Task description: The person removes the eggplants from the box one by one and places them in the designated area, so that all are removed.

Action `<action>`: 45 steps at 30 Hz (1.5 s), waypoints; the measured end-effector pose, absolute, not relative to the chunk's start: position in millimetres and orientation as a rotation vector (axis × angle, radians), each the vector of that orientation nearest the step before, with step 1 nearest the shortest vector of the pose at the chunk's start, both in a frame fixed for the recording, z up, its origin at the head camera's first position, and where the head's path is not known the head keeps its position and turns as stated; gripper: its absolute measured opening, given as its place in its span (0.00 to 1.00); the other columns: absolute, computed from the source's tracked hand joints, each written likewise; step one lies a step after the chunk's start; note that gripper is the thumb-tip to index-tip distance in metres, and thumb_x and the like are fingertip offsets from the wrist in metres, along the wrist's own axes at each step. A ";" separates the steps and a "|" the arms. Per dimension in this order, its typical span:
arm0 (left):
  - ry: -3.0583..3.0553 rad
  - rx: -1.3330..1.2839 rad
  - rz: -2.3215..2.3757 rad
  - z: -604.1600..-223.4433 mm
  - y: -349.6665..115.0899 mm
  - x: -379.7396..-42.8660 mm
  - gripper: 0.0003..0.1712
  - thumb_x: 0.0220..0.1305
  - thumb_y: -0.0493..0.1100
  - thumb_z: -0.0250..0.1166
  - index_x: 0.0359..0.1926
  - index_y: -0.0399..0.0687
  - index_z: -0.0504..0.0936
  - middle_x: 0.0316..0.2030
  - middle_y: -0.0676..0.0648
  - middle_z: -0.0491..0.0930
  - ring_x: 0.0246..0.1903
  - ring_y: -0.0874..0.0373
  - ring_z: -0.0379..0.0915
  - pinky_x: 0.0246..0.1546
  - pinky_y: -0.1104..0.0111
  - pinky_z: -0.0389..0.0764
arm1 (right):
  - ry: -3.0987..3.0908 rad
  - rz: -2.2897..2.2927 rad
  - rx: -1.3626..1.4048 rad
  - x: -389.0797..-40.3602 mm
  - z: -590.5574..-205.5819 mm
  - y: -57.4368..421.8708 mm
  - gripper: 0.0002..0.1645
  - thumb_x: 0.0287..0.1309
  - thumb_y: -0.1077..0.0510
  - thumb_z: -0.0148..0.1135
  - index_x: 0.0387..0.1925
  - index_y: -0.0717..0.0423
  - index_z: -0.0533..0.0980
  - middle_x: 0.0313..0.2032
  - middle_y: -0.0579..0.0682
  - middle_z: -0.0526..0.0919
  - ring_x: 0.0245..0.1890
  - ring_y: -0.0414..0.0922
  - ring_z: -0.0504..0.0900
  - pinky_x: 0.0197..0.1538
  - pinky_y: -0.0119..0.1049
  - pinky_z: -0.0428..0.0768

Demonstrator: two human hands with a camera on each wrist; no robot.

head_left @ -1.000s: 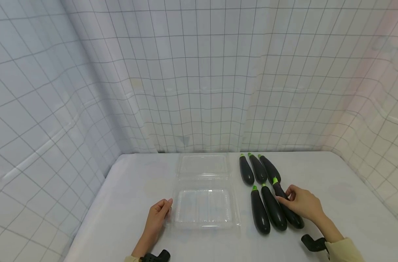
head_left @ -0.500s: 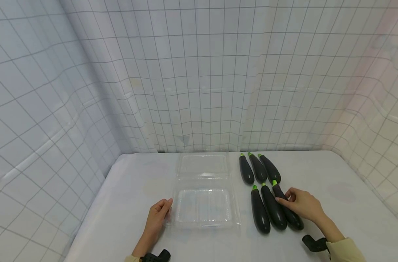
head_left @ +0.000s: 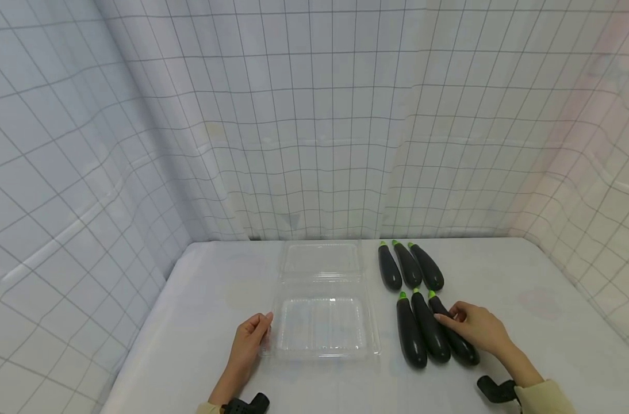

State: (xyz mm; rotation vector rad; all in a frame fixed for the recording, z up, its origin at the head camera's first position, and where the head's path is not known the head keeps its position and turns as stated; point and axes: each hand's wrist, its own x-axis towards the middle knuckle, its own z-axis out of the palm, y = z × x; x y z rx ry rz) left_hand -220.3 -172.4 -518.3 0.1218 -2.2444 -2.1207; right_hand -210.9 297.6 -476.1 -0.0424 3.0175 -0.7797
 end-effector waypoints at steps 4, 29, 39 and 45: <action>-2.250 0.127 -2.120 -518.2 -172.8 -220.0 0.23 0.66 0.50 0.61 0.22 0.39 0.67 0.18 0.51 0.61 0.21 0.60 0.58 0.23 0.71 0.62 | 3.018 -0.793 -0.042 -210.1 -477.2 297.0 0.28 0.58 0.35 0.59 0.36 0.57 0.77 0.24 0.45 0.75 0.21 0.42 0.70 0.24 0.38 0.68; -2.235 0.136 -2.149 -520.9 -172.2 -220.5 0.22 0.66 0.49 0.61 0.21 0.40 0.67 0.17 0.51 0.62 0.20 0.60 0.58 0.23 0.72 0.62 | 2.968 -0.825 0.077 -205.4 -477.4 301.5 0.34 0.63 0.34 0.50 0.42 0.63 0.75 0.30 0.49 0.79 0.26 0.43 0.75 0.29 0.41 0.72; -2.233 0.142 -2.172 -519.4 -175.5 -219.9 0.23 0.66 0.51 0.61 0.21 0.41 0.67 0.17 0.51 0.63 0.21 0.60 0.59 0.23 0.72 0.62 | 2.982 -0.829 0.072 -204.4 -478.0 299.8 0.34 0.65 0.35 0.48 0.42 0.63 0.76 0.28 0.48 0.78 0.25 0.43 0.73 0.28 0.40 0.70; -2.220 0.098 -2.141 -519.8 -177.7 -219.2 0.24 0.69 0.51 0.57 0.21 0.38 0.68 0.17 0.51 0.63 0.20 0.61 0.59 0.22 0.72 0.62 | 2.978 -0.845 0.048 -207.4 -475.2 298.0 0.33 0.65 0.34 0.48 0.43 0.62 0.76 0.31 0.49 0.79 0.27 0.43 0.74 0.29 0.40 0.71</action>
